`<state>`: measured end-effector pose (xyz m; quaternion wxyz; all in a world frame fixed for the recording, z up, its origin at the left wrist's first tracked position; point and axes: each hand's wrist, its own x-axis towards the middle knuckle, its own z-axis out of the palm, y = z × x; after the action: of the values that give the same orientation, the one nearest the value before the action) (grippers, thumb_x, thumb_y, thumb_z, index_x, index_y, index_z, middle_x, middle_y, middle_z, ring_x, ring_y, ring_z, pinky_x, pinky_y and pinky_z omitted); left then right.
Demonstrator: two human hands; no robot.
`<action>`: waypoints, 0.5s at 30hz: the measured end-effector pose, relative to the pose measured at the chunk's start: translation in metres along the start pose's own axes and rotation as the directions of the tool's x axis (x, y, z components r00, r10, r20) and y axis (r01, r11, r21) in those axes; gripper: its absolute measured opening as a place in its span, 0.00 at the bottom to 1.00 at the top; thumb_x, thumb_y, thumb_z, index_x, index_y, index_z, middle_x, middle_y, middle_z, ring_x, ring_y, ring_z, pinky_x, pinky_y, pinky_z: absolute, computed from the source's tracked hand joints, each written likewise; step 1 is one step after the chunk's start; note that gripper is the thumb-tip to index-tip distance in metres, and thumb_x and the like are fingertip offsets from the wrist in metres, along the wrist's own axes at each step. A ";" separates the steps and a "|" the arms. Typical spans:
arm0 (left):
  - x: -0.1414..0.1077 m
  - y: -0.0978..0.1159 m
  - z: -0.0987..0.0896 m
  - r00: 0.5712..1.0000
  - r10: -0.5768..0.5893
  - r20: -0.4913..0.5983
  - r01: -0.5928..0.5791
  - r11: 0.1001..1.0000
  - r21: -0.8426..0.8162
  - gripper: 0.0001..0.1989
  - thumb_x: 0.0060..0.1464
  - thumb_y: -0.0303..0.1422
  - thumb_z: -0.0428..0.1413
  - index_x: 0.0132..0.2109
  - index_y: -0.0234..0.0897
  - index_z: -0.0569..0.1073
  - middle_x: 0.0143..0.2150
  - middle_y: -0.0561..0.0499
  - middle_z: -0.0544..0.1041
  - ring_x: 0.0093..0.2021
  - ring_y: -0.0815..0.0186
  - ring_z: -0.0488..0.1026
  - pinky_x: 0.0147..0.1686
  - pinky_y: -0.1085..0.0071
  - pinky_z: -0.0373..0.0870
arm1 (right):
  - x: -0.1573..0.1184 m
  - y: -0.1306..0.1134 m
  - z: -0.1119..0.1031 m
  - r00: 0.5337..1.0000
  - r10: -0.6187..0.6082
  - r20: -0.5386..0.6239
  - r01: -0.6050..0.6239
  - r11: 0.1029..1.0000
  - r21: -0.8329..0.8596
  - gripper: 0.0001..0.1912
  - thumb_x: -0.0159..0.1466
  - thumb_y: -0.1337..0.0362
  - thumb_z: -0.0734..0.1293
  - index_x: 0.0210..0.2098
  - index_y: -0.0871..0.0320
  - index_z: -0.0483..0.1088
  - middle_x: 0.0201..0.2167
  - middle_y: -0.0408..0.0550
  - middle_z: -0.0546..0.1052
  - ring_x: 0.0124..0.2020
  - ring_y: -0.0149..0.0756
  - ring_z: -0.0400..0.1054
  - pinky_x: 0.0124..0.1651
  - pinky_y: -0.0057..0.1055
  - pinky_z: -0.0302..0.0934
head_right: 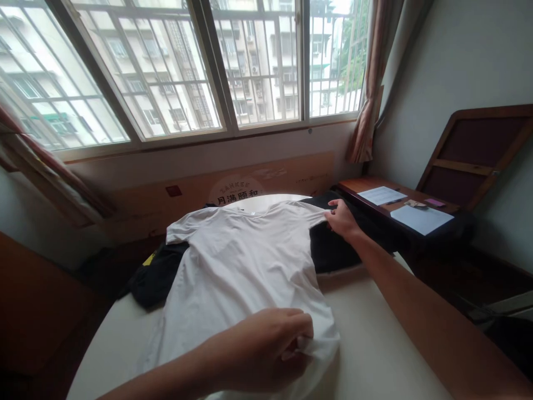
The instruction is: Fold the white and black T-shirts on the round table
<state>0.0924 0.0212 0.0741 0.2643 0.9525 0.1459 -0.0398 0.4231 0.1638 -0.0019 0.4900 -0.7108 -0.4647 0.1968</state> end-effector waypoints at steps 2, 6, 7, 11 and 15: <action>-0.004 0.009 0.005 0.996 0.021 -0.088 -0.020 1.000 0.003 0.09 0.62 0.34 0.57 0.49 0.41 0.71 0.52 0.45 0.76 0.48 0.62 0.74 0.49 0.68 0.70 | 0.000 -0.001 -0.002 0.998 0.028 -0.061 -0.014 0.977 0.215 0.26 0.64 0.62 0.67 0.61 0.55 0.61 0.39 0.52 0.78 0.33 0.44 0.77 0.33 0.38 0.76; -0.013 0.008 0.016 0.983 -0.115 -0.144 0.129 0.987 0.091 0.32 0.57 0.49 0.63 0.62 0.39 0.67 0.69 0.34 0.63 0.68 0.44 0.61 0.67 0.48 0.59 | 0.006 0.007 -0.001 0.993 0.101 -0.065 -0.068 0.921 0.384 0.22 0.60 0.67 0.69 0.53 0.55 0.66 0.44 0.54 0.77 0.38 0.45 0.78 0.37 0.39 0.78; -0.014 0.006 0.018 0.978 -0.181 -0.105 0.192 0.976 0.105 0.37 0.53 0.50 0.65 0.63 0.35 0.67 0.67 0.32 0.66 0.66 0.42 0.63 0.66 0.47 0.61 | 0.007 0.010 -0.001 0.993 0.110 -0.045 -0.084 0.919 0.384 0.22 0.59 0.68 0.70 0.52 0.55 0.66 0.45 0.55 0.77 0.38 0.43 0.77 0.37 0.38 0.78; -0.014 0.004 0.017 0.943 -0.301 0.143 0.296 0.954 0.058 0.18 0.57 0.41 0.60 0.51 0.35 0.72 0.48 0.40 0.78 0.47 0.51 0.76 0.48 0.60 0.73 | 0.008 0.017 0.000 0.996 0.053 0.065 -0.070 0.955 0.288 0.23 0.61 0.65 0.72 0.55 0.59 0.67 0.45 0.56 0.79 0.28 0.34 0.73 0.29 0.30 0.72; -0.012 0.012 0.011 0.971 -0.004 0.240 0.042 0.988 -0.152 0.11 0.63 0.36 0.57 0.51 0.39 0.74 0.49 0.46 0.79 0.44 0.60 0.78 0.42 0.70 0.71 | 0.004 0.015 0.000 0.992 0.019 0.121 -0.038 0.987 0.159 0.30 0.64 0.59 0.71 0.62 0.60 0.64 0.46 0.56 0.80 0.21 0.29 0.66 0.23 0.27 0.64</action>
<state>0.0844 0.0029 0.0726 0.3531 0.9154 0.1267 -0.1458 0.4322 0.1661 -0.0149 0.5143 -0.6624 -0.4656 0.2827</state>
